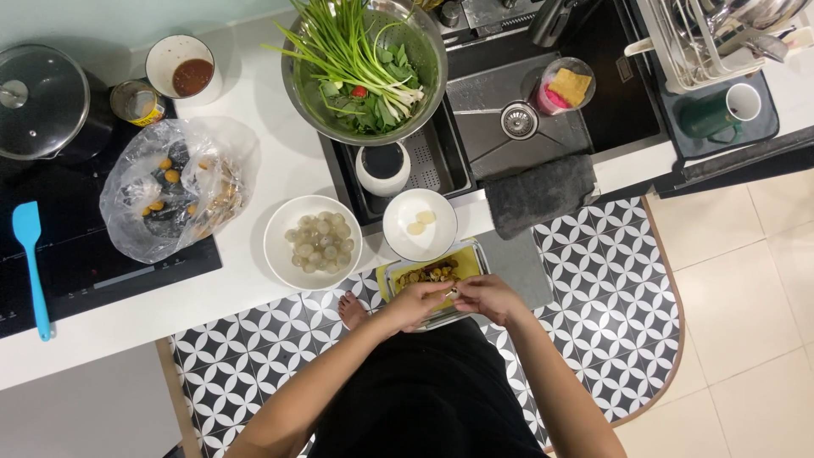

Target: The recorder is peeling the skin off of several small green/brown fruits (likely hog plums or similar) by hand and placing them into a white bowl.

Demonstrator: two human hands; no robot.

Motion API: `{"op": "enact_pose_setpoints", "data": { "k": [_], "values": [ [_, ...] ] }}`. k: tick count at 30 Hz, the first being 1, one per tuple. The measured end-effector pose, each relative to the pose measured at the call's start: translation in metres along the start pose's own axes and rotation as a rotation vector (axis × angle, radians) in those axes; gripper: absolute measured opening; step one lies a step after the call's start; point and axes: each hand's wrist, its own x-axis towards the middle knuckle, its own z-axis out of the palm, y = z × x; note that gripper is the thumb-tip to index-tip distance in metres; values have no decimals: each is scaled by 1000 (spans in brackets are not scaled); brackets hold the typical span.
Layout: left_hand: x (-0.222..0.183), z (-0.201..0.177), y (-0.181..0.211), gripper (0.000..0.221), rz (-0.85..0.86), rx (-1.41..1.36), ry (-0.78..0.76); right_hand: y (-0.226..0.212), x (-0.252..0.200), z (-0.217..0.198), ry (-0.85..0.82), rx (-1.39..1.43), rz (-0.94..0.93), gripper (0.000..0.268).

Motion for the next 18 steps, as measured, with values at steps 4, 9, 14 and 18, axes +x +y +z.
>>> {"op": "enact_pose_setpoints", "data": {
  "k": [4,9,14,18],
  "values": [
    [47,-7,-73,40,785,434,220,-4,-4,8,7,-115,-110,30],
    [-54,16,62,49,210,521,240,-21,-22,27,21,-256,-242,26],
    [-40,16,37,44,362,510,321,-17,-10,21,9,-136,-164,26],
    [13,6,-33,46,516,500,400,-22,-16,26,35,-158,-92,25]
  ]
}}
